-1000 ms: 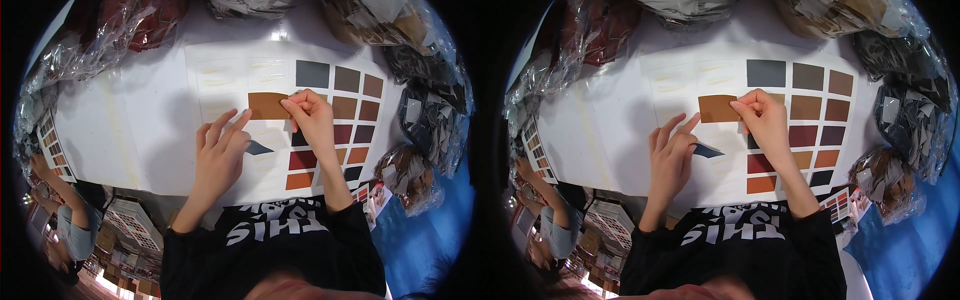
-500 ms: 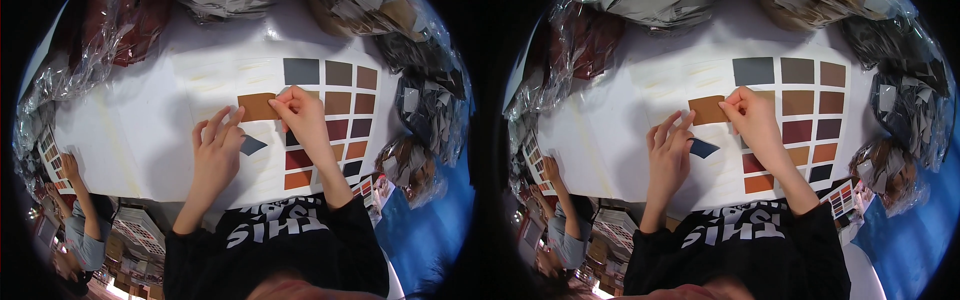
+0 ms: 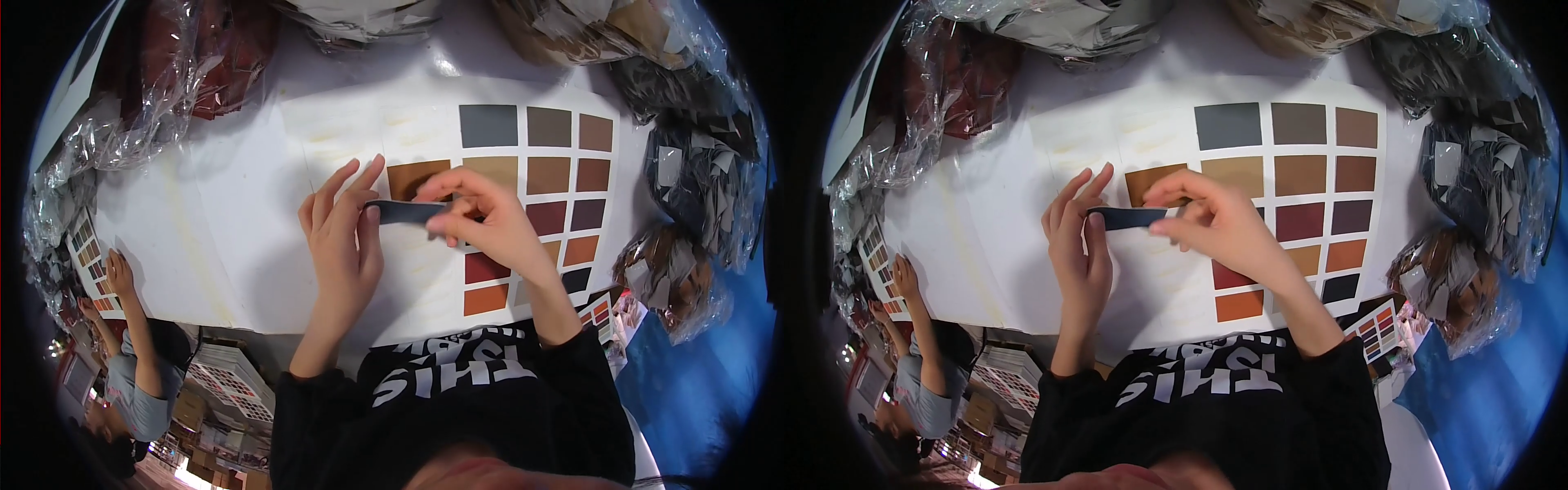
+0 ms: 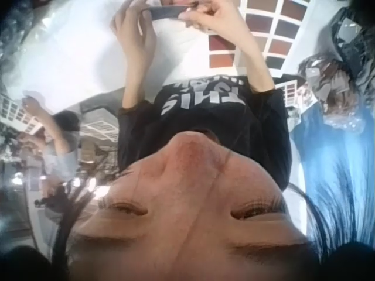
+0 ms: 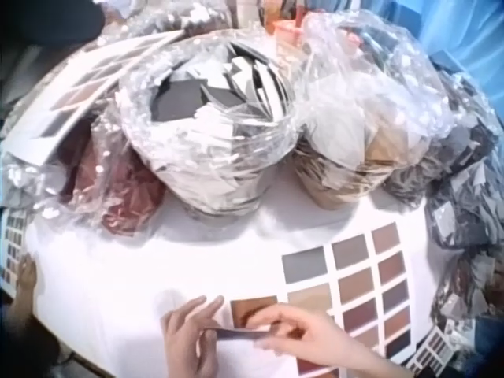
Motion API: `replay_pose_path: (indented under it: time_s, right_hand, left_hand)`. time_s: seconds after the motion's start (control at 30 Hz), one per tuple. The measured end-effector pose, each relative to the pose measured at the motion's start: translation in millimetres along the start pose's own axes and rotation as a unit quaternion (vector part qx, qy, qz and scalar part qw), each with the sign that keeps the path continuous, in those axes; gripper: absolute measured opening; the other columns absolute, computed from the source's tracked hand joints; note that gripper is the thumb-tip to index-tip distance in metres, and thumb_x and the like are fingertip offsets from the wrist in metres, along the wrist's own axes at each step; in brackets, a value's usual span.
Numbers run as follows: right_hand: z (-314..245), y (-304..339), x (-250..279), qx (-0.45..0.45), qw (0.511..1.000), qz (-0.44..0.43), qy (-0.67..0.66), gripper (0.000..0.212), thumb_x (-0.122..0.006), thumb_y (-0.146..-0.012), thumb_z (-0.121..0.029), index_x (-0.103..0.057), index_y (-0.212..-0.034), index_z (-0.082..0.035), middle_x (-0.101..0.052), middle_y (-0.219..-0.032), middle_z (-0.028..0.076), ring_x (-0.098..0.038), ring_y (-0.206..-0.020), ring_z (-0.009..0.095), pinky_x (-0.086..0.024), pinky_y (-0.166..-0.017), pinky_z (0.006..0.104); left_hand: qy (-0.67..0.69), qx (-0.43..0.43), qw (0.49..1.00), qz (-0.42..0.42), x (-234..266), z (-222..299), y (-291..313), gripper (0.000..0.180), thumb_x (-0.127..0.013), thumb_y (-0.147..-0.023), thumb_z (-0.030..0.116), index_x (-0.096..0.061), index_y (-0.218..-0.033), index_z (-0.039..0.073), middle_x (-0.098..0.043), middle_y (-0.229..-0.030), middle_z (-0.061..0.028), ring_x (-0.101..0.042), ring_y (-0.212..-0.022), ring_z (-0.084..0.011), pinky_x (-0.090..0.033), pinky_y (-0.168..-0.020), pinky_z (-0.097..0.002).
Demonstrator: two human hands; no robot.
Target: Organizing and adhering various colored material swatches onto a sample grid card.
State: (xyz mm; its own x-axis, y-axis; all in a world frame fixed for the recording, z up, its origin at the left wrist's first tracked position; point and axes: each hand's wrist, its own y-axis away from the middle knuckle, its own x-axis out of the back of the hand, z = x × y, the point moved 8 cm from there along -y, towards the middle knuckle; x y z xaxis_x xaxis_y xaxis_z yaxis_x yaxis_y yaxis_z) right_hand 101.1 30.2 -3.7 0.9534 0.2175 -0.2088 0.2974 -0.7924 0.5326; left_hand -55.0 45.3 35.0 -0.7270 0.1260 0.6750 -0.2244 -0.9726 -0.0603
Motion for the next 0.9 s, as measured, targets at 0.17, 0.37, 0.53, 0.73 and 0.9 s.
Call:
replay_pose_path:
  time_s: [0.17, 0.37, 0.53, 0.73, 0.9]
  right_hand:
    - [-15.8, -30.0, 22.8, 0.061, 0.987, 0.147, -0.008, 0.014, -0.067, -0.088, -0.007, -0.055, -0.083, -0.001, -0.056, -0.059, -0.002, -0.048, -0.05, 0.002, -0.036, -0.048, 0.0184]
    - [-18.0, -57.5, 48.9, 0.032, 0.976, 0.203, 0.069, 0.018, -0.068, -0.088, -0.009, -0.054, -0.079, -0.003, -0.052, -0.055, -0.003, -0.046, -0.046, 0.003, -0.034, -0.043, 0.0182]
    - [-19.5, -59.7, 49.2, 0.025, 0.976, 0.199, 0.085, 0.017, -0.068, -0.087, -0.009, -0.056, -0.079, -0.002, -0.053, -0.055, -0.002, -0.045, -0.044, 0.003, -0.033, -0.042, 0.0188]
    - [-19.0, -62.0, 48.0, 0.019, 0.975, 0.204, 0.086, 0.016, -0.069, -0.087, -0.009, -0.057, -0.079, -0.001, -0.054, -0.055, -0.001, -0.044, -0.043, 0.003, -0.032, -0.041, 0.0189]
    - [-21.8, -61.1, 45.9, 0.011, 0.973, 0.209, 0.097, 0.015, -0.067, -0.087, -0.008, -0.059, -0.08, 0.002, -0.056, -0.055, 0.001, -0.045, -0.045, 0.003, -0.036, -0.042, 0.0211]
  left_hand:
    - [-0.049, 0.009, 0.999, 0.017, 6.8, -0.1, -16.5, 0.026, -0.058, -0.086, 0.0, -0.06, -0.11, 0.008, -0.065, -0.12, -0.0028, -0.052, -0.121, -0.0207, -0.03, -0.096, -0.0363]
    - [-0.151, -0.031, 0.988, 0.0, -2.7, -16.8, -24.1, 0.031, -0.064, -0.084, 0.005, -0.061, -0.114, 0.011, -0.062, -0.123, -0.0003, -0.051, -0.121, -0.0199, -0.033, -0.097, -0.0384]
    - [-0.16, -0.062, 0.984, -0.04, -11.3, -17.3, -26.0, 0.033, -0.067, -0.082, 0.009, -0.061, -0.114, 0.011, -0.056, -0.132, 0.001, -0.049, -0.123, -0.0189, -0.034, -0.098, -0.0393]
    - [-0.167, -0.094, 0.979, -0.07, -21.0, -9.0, -31.6, 0.035, -0.065, -0.084, 0.014, -0.061, -0.117, 0.008, -0.055, -0.134, 0.001, -0.047, -0.126, -0.0188, -0.033, -0.1, -0.0381]
    - [-0.219, -0.112, 0.965, -0.095, -23.6, -8.2, -32.6, 0.035, -0.065, -0.085, 0.017, -0.061, -0.118, 0.009, -0.053, -0.137, 0.0022, -0.045, -0.129, -0.0171, -0.031, -0.102, -0.0404]
